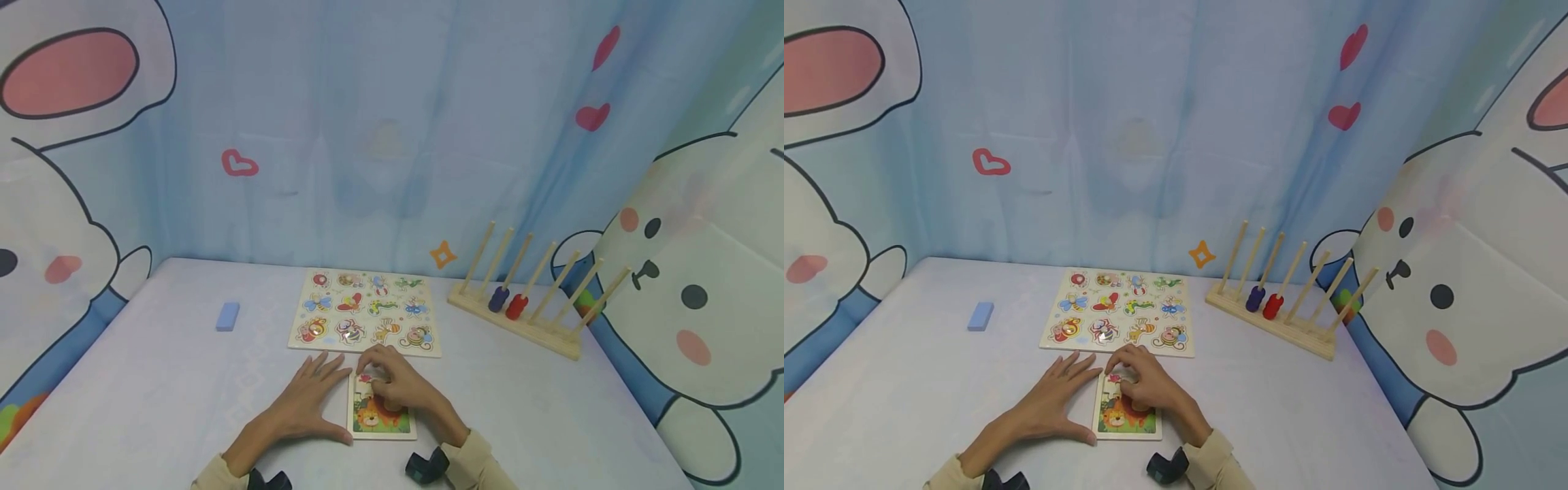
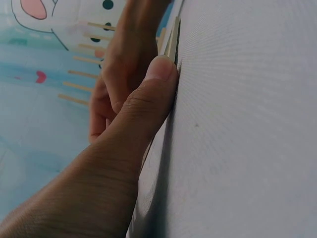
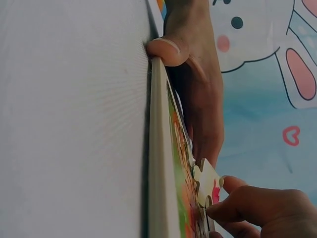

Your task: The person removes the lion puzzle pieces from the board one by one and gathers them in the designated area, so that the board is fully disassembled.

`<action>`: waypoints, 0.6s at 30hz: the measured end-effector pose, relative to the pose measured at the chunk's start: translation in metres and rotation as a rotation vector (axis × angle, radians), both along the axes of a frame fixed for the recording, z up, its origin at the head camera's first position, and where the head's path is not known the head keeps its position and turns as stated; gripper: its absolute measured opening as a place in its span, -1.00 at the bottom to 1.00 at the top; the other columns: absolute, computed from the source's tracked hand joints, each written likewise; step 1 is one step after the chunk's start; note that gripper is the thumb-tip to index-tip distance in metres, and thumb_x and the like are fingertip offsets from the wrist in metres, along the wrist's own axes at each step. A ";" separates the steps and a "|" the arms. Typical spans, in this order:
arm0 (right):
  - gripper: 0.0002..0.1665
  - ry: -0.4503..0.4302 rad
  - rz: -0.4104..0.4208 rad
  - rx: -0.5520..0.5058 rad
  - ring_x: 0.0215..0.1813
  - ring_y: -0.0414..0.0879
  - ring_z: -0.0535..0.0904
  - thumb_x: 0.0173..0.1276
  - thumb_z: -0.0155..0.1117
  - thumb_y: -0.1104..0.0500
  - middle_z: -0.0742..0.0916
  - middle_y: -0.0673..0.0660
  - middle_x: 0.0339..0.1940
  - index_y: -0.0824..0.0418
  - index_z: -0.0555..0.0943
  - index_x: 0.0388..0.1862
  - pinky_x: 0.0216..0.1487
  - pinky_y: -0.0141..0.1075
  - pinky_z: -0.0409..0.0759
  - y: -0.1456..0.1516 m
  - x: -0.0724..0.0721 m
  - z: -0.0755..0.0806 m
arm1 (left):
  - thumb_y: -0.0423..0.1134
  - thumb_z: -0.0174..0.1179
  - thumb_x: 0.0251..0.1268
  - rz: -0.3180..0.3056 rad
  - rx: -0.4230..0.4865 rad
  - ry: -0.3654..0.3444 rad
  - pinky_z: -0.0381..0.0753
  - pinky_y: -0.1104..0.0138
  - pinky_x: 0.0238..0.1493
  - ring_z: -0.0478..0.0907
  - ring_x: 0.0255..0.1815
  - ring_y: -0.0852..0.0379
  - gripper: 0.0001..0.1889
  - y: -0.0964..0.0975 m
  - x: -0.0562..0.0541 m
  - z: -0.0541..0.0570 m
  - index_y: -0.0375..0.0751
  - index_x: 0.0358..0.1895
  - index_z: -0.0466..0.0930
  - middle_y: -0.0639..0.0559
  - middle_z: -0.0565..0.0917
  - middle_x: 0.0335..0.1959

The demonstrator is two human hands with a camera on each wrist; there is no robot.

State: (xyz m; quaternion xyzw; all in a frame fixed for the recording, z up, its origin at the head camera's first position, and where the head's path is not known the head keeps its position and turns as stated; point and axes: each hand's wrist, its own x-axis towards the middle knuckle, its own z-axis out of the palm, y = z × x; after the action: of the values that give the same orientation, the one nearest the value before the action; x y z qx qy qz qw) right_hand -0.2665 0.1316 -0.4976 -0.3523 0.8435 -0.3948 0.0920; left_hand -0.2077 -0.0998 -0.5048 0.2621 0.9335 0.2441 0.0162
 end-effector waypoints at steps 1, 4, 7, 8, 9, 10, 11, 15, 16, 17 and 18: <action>-0.61 -0.018 0.001 -0.018 0.11 -0.04 0.36 0.11 0.13 0.35 0.57 -0.06 0.05 -0.03 0.58 -0.12 0.20 -0.04 0.31 -0.001 0.003 0.005 | 0.59 0.25 -0.37 0.000 0.002 0.002 -0.24 -0.09 0.51 -0.16 0.55 -0.19 0.20 0.000 0.000 0.000 -0.01 0.44 0.24 -0.01 0.09 0.54; -0.63 -0.068 0.001 -0.063 0.10 0.07 0.36 0.12 0.13 0.41 0.59 0.07 0.03 0.13 0.59 -0.10 0.18 -0.03 0.28 -0.002 0.008 0.016 | 0.59 0.25 -0.37 -0.003 0.007 0.009 -0.24 -0.10 0.50 -0.15 0.55 -0.20 0.20 -0.001 0.000 -0.001 -0.01 0.44 0.24 -0.01 0.10 0.53; -0.63 -0.104 -0.002 -0.088 0.11 0.11 0.36 0.13 0.12 0.44 0.60 0.13 0.01 0.21 0.60 -0.09 0.21 0.01 0.26 -0.002 0.007 0.016 | 0.58 0.26 -0.37 -0.005 0.009 0.014 -0.24 -0.10 0.50 -0.15 0.55 -0.20 0.19 0.000 0.000 -0.001 -0.01 0.44 0.24 -0.02 0.10 0.53; -0.63 -0.107 -0.001 -0.093 0.10 0.08 0.36 0.13 0.12 0.43 0.60 0.11 0.00 0.19 0.60 -0.08 0.22 0.00 0.25 -0.001 0.004 0.011 | 0.58 0.26 -0.37 -0.005 0.008 0.015 -0.23 -0.11 0.50 -0.15 0.55 -0.20 0.19 0.000 0.000 -0.001 -0.01 0.44 0.25 -0.02 0.10 0.53; -0.62 -0.110 0.000 -0.102 0.10 0.05 0.37 0.13 0.12 0.43 0.61 0.08 -0.01 0.17 0.61 -0.08 0.22 -0.01 0.26 0.001 0.001 0.006 | 0.58 0.26 -0.37 -0.005 0.005 0.016 -0.23 -0.11 0.50 -0.15 0.55 -0.20 0.19 0.000 -0.001 -0.001 -0.02 0.44 0.25 -0.02 0.10 0.53; -0.62 -0.112 -0.003 -0.103 0.08 0.01 0.38 0.13 0.13 0.42 0.62 0.04 -0.02 0.14 0.61 -0.08 0.23 -0.02 0.26 0.002 -0.002 0.001 | 0.59 0.26 -0.37 -0.005 0.002 0.017 -0.22 -0.11 0.50 -0.14 0.54 -0.21 0.19 0.000 -0.001 -0.001 -0.02 0.44 0.25 -0.02 0.10 0.53; -0.62 -0.113 -0.008 -0.100 0.06 -0.03 0.38 0.14 0.14 0.41 0.63 0.01 -0.04 0.11 0.62 -0.09 0.21 -0.05 0.28 0.002 -0.003 0.000 | 0.59 0.25 -0.37 -0.005 -0.001 0.018 -0.22 -0.11 0.50 -0.14 0.54 -0.21 0.19 0.000 -0.001 -0.001 -0.02 0.43 0.25 -0.02 0.10 0.53; -0.67 -0.112 -0.016 -0.089 -0.01 -0.13 0.40 0.16 0.17 0.36 0.64 -0.07 -0.11 0.06 0.63 -0.13 0.16 -0.09 0.34 0.003 -0.003 -0.001 | 0.59 0.25 -0.38 -0.001 -0.007 0.014 -0.22 -0.11 0.50 -0.14 0.54 -0.20 0.20 0.000 0.000 0.000 -0.02 0.43 0.25 -0.02 0.10 0.53; -0.69 -0.113 -0.015 -0.087 -0.02 -0.14 0.41 0.17 0.17 0.34 0.65 -0.07 -0.12 0.06 0.64 -0.13 0.17 -0.09 0.34 0.003 -0.003 0.000 | 0.59 0.25 -0.38 0.000 -0.005 0.012 -0.23 -0.11 0.50 -0.14 0.54 -0.20 0.20 0.000 0.000 0.000 -0.02 0.43 0.25 -0.02 0.10 0.53; -0.71 -0.118 -0.012 -0.090 -0.02 -0.15 0.42 0.20 0.17 0.33 0.65 -0.06 -0.12 0.07 0.64 -0.13 0.18 -0.09 0.34 0.003 -0.002 0.001 | 0.59 0.25 -0.37 0.000 -0.001 0.008 -0.23 -0.11 0.50 -0.15 0.55 -0.20 0.19 0.000 0.000 0.000 -0.02 0.43 0.25 -0.02 0.10 0.53; -0.73 -0.120 -0.009 -0.093 -0.01 -0.15 0.43 0.22 0.18 0.30 0.66 -0.06 -0.13 0.07 0.64 -0.13 0.20 -0.09 0.34 0.003 -0.002 0.001 | 0.59 0.26 -0.38 0.001 0.004 0.001 -0.24 -0.11 0.50 -0.15 0.55 -0.20 0.19 0.000 0.000 0.001 -0.03 0.43 0.25 -0.03 0.10 0.53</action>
State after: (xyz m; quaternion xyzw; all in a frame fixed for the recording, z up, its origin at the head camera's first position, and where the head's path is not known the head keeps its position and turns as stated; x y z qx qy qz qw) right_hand -0.2687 0.1347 -0.4965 -0.3283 0.8187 -0.4545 0.1241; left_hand -0.2075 -0.0997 -0.5042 0.2617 0.9332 0.2456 0.0149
